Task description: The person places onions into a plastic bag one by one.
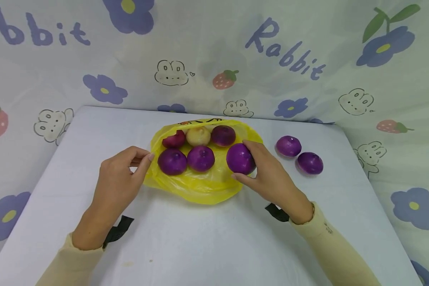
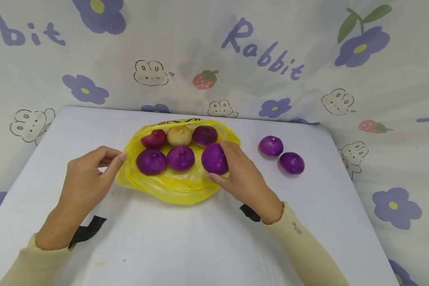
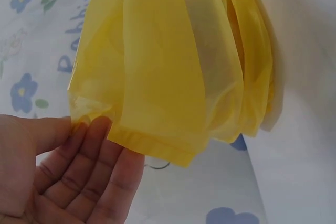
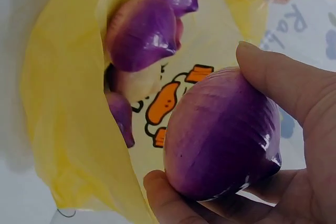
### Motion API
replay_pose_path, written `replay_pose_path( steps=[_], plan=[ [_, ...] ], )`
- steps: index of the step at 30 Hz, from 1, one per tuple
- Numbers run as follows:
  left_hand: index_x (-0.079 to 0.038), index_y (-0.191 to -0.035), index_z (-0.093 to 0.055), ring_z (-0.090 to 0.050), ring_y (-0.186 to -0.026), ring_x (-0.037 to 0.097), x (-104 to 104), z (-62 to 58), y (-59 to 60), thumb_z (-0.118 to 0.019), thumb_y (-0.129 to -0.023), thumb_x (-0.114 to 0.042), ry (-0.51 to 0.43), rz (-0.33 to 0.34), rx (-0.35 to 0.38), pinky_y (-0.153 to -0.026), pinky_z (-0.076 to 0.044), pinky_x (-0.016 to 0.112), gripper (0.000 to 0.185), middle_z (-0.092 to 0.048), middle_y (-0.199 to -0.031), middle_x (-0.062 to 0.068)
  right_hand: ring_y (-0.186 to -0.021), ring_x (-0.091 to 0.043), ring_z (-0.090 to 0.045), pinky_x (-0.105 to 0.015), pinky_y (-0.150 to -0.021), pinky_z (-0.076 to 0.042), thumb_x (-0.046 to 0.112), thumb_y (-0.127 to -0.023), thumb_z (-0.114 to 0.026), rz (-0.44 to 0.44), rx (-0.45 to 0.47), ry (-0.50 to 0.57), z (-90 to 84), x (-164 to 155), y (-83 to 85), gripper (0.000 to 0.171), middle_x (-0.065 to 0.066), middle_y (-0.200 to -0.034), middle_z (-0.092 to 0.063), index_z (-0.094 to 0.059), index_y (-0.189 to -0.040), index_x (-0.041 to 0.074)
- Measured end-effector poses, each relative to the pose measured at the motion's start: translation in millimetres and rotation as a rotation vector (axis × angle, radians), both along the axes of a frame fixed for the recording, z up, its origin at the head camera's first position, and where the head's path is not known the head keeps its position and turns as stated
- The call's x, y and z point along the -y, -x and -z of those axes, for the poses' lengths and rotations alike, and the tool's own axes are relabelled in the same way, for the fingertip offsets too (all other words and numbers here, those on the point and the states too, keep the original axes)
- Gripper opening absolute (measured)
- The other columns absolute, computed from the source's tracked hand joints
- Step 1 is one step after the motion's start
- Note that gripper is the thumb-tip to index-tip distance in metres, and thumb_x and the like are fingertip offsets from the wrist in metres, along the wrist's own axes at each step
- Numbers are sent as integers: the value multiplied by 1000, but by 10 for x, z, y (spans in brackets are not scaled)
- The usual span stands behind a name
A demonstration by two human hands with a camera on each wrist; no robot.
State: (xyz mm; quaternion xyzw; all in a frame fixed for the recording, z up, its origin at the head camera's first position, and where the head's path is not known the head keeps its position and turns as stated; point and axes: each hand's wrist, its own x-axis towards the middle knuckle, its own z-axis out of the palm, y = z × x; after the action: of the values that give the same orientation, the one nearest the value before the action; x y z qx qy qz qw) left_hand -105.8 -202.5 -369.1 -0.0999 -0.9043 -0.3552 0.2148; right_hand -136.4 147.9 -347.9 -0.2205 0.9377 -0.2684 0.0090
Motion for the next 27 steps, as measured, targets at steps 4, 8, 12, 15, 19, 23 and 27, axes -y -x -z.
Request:
replay_pose_path(
  steps=[4,8,12,15,19,23,27],
  plan=[
    [-4,-100,-73,-74,-83,28,0,-7,-1,-76,-97,-7,-1,-4,7,-66,-40,5,5,-76,-92,7,-124,-31,-61,-45,-103,-55,36,-91,-85,4,31,-35,31,62,62,89,-18,-153,-47,-37,-158,1],
    [-4,-100,-74,-74,-83,28,0,-8,2,-76,-97,-8,-1,-5,9,-65,-40,5,5,-76,-91,7,-122,-32,-62,-45,-102,-56,38,-91,-84,18,58,-74,65,130,131,93,-19,-154,-46,-34,-159,0],
    [-4,-100,-75,-74,-82,28,-6,-2,4,-77,-97,-9,-1,3,14,-66,-41,4,6,-76,-90,7,-122,-32,-62,-46,-103,-55,36,-91,-84,28,82,-104,114,185,195,93,-20,-153,-47,-33,-158,-2],
    [-4,-100,-76,-75,-82,28,4,-2,5,-77,-97,-10,-2,6,19,-68,-41,2,7,-77,-89,7,-124,-33,-60,-47,-105,-54,35,-92,-84,30,104,-122,164,214,240,91,-20,-152,-47,-33,-158,-2],
    [-3,-100,-77,-75,-80,28,17,-9,6,-78,-96,-10,-5,6,17,-69,-43,2,8,-77,-88,7,-129,-34,-58,-48,-107,-52,35,-92,-83,35,121,-141,223,238,290,91,-21,-153,-45,-33,-159,0],
    [-3,-100,-77,-75,-80,29,14,-16,6,-78,-96,-9,-9,6,17,-69,-43,1,8,-77,-88,7,-130,-34,-57,-48,-108,-51,34,-92,-83,35,121,-163,285,256,337,92,-22,-153,-44,-32,-161,2],
    [-3,-101,-77,-75,-81,28,14,-21,1,-78,-96,-9,-15,2,17,-68,-42,1,7,-77,-88,7,-131,-35,-56,-49,-109,-50,33,-93,-82,31,133,-191,343,280,376,92,-24,-153,-43,-30,-162,2]
  ],
)
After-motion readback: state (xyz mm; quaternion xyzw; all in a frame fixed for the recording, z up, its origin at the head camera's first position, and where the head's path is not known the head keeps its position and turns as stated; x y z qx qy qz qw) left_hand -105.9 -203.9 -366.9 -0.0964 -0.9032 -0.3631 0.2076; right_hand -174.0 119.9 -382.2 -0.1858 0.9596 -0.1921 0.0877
